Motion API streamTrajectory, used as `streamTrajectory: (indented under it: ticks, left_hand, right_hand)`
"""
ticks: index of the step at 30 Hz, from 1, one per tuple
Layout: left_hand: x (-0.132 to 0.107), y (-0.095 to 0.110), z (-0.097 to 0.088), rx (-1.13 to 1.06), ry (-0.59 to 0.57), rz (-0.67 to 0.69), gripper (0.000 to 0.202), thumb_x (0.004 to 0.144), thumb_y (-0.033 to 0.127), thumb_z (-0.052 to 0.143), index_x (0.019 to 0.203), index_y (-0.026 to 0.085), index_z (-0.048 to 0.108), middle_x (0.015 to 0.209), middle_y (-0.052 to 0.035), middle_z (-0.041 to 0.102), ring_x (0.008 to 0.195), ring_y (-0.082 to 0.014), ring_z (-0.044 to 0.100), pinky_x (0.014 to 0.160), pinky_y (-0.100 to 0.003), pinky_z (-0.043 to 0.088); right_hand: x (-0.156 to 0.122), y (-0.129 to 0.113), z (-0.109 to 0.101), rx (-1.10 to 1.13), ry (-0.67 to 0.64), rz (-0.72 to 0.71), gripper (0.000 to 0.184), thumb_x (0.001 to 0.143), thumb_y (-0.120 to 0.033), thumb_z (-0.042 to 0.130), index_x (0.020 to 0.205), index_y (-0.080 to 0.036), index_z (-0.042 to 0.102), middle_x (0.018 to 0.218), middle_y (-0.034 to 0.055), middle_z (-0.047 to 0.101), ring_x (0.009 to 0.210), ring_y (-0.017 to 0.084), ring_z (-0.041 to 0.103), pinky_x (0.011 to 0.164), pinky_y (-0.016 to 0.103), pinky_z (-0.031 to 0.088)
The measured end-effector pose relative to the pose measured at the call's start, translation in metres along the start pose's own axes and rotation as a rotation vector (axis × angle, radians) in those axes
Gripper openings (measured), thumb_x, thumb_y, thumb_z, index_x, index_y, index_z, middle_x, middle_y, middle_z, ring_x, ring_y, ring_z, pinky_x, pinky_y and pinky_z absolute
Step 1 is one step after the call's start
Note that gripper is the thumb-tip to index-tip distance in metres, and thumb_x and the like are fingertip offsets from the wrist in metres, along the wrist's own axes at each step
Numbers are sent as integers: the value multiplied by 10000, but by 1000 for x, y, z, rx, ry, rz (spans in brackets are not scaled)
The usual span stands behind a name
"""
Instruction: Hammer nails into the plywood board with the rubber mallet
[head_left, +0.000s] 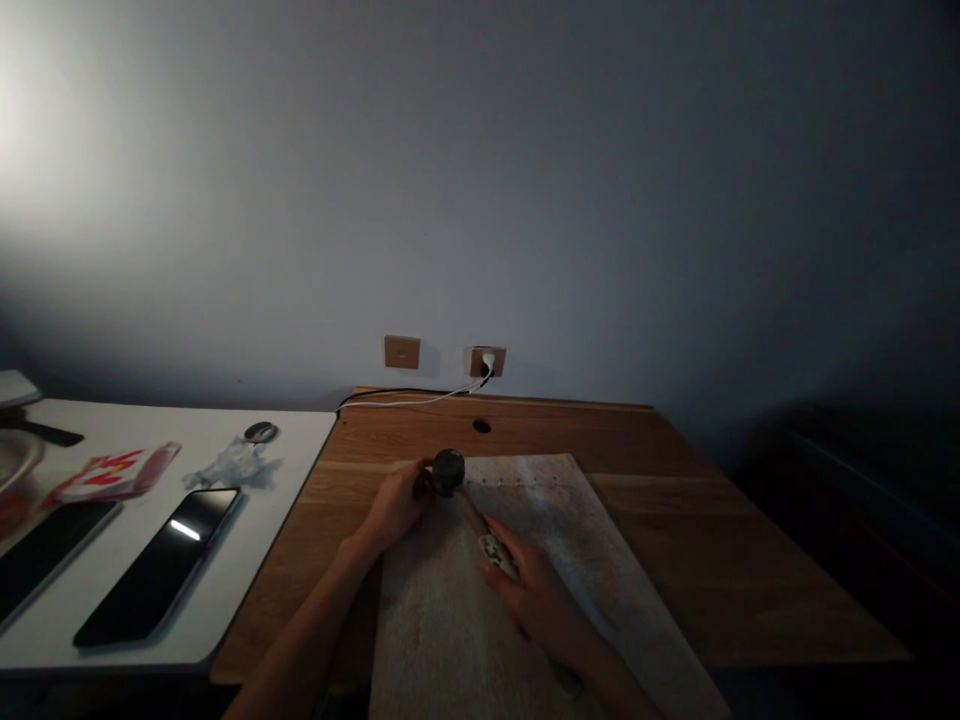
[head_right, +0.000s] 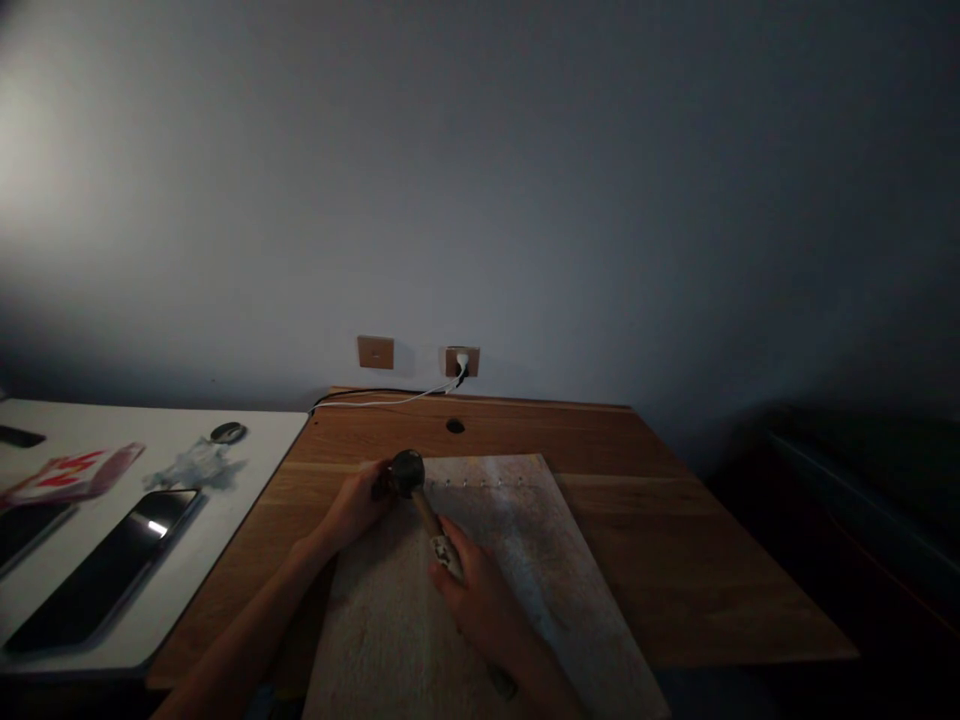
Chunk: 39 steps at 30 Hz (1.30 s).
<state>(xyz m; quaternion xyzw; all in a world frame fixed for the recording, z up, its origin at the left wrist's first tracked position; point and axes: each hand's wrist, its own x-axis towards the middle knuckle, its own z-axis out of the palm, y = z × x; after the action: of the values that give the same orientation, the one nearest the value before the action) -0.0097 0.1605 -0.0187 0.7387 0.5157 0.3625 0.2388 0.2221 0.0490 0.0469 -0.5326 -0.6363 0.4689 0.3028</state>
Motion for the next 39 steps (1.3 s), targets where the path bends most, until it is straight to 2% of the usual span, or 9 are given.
streamTrajectory:
  ticks: [7,11,14,18,23,27,30,34,39]
  left_hand:
    - [0,4,0,24,10,41,364,785,99,582,1134,189,635,930,-31,725,800,-172,669,762,-281,498]
    - [1,1,0,38,3,51,371,778,112,601,1138,198,636,959,-33,721,803,-167,664,770,-286,502]
    - [2,1,0,53,-1,52,365,774,119,607,1129,195,640,966,-38,719,802,-169,661,782,-297,506]
    - [2,1,0,64,-3,41,357,774,142,618,1126,197,646,961,-43,707,810,-176,651,805,-312,518]
    - [-3,6,-3,75,97,56,305,842,242,596,1141,199,636,1159,-92,599,962,-199,634,860,-335,548]
    - [-35,13,-11,216,192,71,305,893,289,557,1184,236,626,1267,-101,540,1102,-247,615,989,-445,526]
    - [-80,13,-18,347,200,70,309,920,338,530,1199,242,622,1346,-115,513,1137,-278,623,983,-492,544]
    - [-140,9,-27,387,215,102,314,922,360,529,1218,315,620,1347,-73,569,1184,-284,634,939,-426,601]
    - [-170,22,-29,347,188,215,509,862,323,588,1322,530,527,1343,46,624,1173,-288,654,881,-419,646]
  right_hand:
    - [-28,28,-14,312,165,210,728,802,-506,652,1428,-180,473,780,-21,643,333,42,412,307,170,304]
    - [-56,40,-23,582,323,317,643,732,-636,716,1197,-211,587,566,-62,576,279,74,395,267,176,307]
    - [-74,44,-25,622,386,381,577,758,-717,653,1034,-211,628,486,-53,537,329,121,495,322,196,405]
    - [-87,52,-20,570,424,399,603,696,-720,717,1045,-232,653,694,13,679,506,177,648,466,261,537]
    - [-84,61,-15,376,279,325,713,803,-798,529,1240,-245,635,772,51,706,493,168,640,420,243,477]
    - [-84,65,-24,203,290,234,802,844,-817,440,1300,-185,630,714,31,672,445,150,593,396,234,446]
    - [-91,78,-40,-37,352,97,634,918,-703,454,1204,-195,702,694,45,687,552,196,663,498,260,532]
    - [-100,103,-56,-349,413,-148,385,978,-470,501,1166,-226,732,967,108,774,814,244,748,684,284,610]
    - [-107,127,-60,-627,481,-421,284,956,-277,573,1197,-251,722,1014,84,768,909,216,750,802,266,612]
